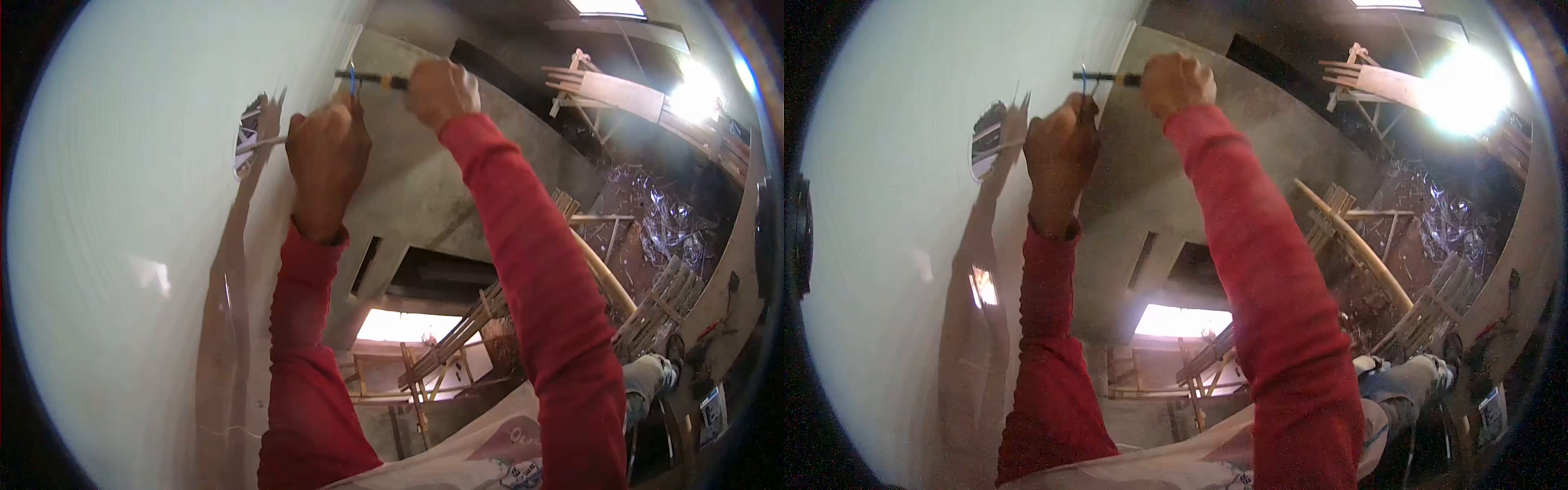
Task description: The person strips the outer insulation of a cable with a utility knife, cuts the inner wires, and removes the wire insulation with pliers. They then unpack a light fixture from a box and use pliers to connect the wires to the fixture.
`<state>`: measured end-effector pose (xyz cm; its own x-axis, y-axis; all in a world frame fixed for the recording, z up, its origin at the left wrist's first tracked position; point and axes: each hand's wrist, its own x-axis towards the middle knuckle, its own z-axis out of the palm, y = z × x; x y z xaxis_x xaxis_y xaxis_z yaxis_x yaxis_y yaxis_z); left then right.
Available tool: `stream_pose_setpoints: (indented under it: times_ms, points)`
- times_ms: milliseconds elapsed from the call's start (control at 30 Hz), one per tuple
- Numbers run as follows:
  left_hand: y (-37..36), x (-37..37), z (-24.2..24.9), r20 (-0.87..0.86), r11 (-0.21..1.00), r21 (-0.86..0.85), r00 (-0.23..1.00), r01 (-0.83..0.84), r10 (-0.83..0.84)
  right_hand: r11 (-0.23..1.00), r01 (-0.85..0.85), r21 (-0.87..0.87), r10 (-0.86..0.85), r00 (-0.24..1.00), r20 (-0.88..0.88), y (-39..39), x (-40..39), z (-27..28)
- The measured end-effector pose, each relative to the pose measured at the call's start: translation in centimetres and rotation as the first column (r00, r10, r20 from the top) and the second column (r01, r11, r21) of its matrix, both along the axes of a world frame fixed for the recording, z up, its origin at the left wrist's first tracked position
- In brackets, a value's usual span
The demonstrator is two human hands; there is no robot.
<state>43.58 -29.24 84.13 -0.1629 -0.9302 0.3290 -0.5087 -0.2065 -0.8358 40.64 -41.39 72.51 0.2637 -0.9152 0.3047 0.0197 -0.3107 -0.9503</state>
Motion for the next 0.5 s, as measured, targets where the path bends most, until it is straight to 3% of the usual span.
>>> stream_pose_setpoints:
  times_ms: [33, 100, 133, 167, 200, 233, 267, 300, 367, 400, 467, 500]
  points:
    - [-0.2, 0.0, 0.2, -0.011, 1.000, 0.005, 1.000, 0.027, -0.027, 0.999, 0.021, -0.030, -0.021, 1.000, -0.011, -1.0, -0.1, 0.1]
    - [-0.3, -0.6, 0.3, -0.037, 0.998, 0.013, 0.997, 0.061, -0.060, 0.929, 0.263, 0.261, -0.274, 0.962, 0.005, -3.5, 4.1, -1.4]
    - [-0.1, -1.5, 0.8, -0.042, 0.991, 0.075, 0.993, 0.115, -0.113, 0.963, 0.193, 0.190, -0.246, 0.916, 0.316, -9.3, 7.0, -11.4]
    - [0.2, -2.1, 2.1, -0.039, 0.975, 0.143, 0.985, 0.169, -0.166, 0.992, 0.094, 0.080, -0.124, 0.772, 0.623, -14.8, 9.3, -20.8]
    - [2.2, -2.4, 2.7, -0.070, 0.969, 0.175, 0.984, 0.176, -0.166, 0.998, 0.007, -0.070, 0.053, 0.576, 0.816, -20.1, 11.9, -30.2]
    - [3.8, -3.0, 2.7, -0.091, 0.968, 0.155, 0.978, 0.199, -0.186, 0.972, -0.022, 0.233, -0.092, 0.881, 0.463, -16.4, 5.1, -28.6]
    - [4.4, -3.8, 2.4, -0.108, 0.951, 0.198, 0.970, 0.237, -0.220, 0.895, -0.035, 0.446, 0.047, 0.999, -0.015, -12.6, -2.4, -26.5]
    - [3.8, -4.5, 1.9, -0.113, 0.936, 0.232, 0.963, 0.266, -0.246, 0.898, 0.021, 0.439, 0.014, 0.997, -0.076, -10.7, -3.5, -29.0]
    - [2.5, -5.8, 1.3, -0.273, 0.973, 0.001, 0.936, 0.233, -0.224, 0.897, 0.131, 0.422, -0.051, 0.979, -0.195, -6.6, -5.8, -34.1]
    - [2.5, -5.7, 1.2, -0.297, 0.979, -0.005, 0.934, 0.206, -0.198, 0.919, 0.203, 0.337, -0.153, 0.974, -0.169, -4.5, -5.2, -36.9]
    - [2.8, -4.8, 0.7, -0.332, 0.970, -0.053, 0.912, 0.235, -0.239, 0.905, 0.020, 0.426, 0.097, 0.963, -0.251, 0.2, -9.8, -32.3]
    - [3.9, -3.8, 1.0, -0.347, 0.952, -0.100, 0.886, 0.290, -0.307, 0.940, 0.023, 0.341, 0.083, 0.952, -0.295, 2.4, -9.3, -31.6]
